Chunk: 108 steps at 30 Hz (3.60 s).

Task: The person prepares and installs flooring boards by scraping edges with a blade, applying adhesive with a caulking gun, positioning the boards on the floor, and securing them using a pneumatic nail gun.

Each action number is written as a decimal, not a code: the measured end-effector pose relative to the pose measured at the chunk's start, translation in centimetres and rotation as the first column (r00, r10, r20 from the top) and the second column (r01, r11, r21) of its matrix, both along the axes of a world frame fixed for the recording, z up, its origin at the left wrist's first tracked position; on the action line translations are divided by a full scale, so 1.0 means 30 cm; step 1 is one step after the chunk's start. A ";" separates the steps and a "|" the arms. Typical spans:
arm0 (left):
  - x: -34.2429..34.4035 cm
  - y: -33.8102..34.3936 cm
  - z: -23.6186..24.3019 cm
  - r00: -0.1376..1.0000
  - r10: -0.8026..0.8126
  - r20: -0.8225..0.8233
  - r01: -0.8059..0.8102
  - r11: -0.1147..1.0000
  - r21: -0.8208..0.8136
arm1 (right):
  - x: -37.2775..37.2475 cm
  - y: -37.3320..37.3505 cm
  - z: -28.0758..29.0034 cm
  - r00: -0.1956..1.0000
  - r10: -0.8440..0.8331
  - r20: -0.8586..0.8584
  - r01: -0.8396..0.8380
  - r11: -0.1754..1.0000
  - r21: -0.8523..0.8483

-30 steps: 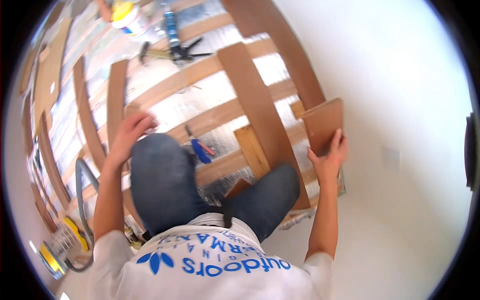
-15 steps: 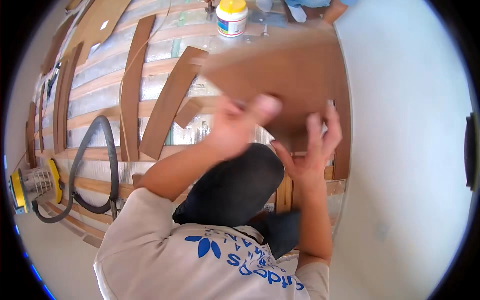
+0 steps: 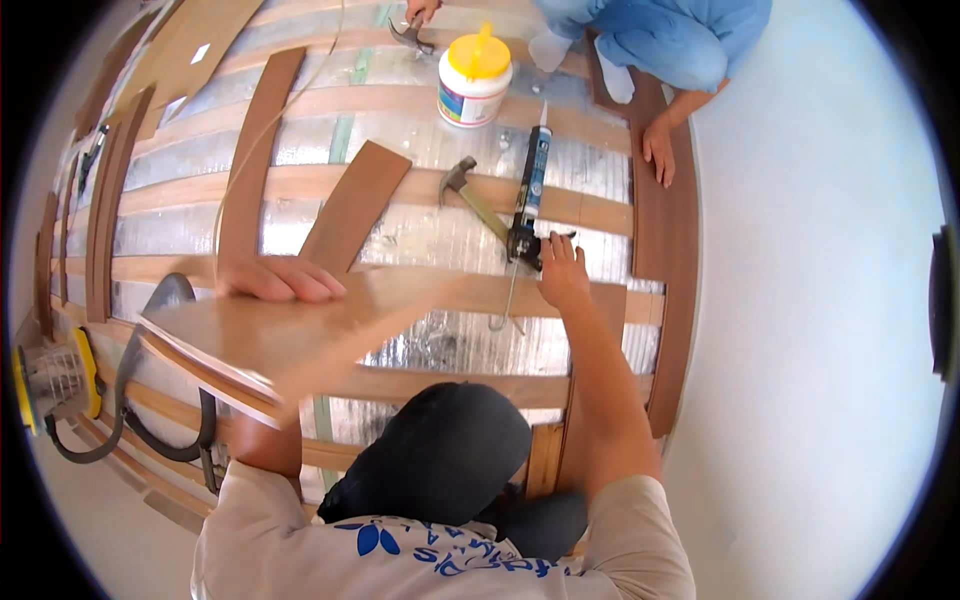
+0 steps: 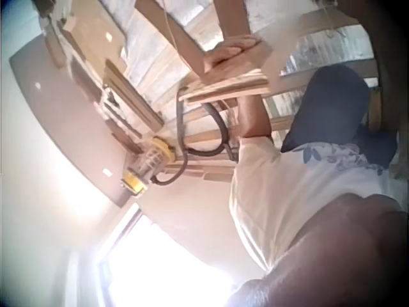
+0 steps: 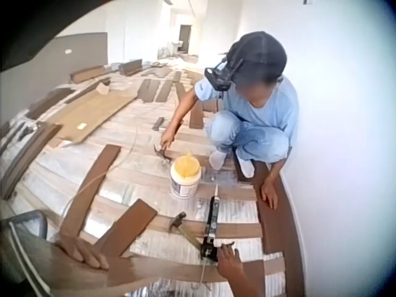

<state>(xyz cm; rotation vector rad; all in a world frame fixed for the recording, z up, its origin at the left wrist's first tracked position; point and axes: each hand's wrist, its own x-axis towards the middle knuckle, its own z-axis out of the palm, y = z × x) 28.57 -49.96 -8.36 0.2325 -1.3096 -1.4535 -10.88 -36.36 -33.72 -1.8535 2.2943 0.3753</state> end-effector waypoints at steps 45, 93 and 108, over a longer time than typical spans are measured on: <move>-0.204 0.133 -0.087 0.903 -0.387 0.189 0.381 0.922 0.070 | 0.838 1.314 1.557 0.006 0.399 0.917 0.832 0.507 -0.226; -0.234 0.082 -0.124 0.939 -0.245 0.241 0.255 0.967 -0.012 | 0.667 1.553 1.686 -0.053 0.205 0.977 0.741 0.664 -0.099; -0.200 -0.012 -0.184 0.988 -0.074 0.133 0.073 0.997 0.013 | 0.720 1.406 1.627 0.161 0.185 0.969 0.804 0.545 -0.238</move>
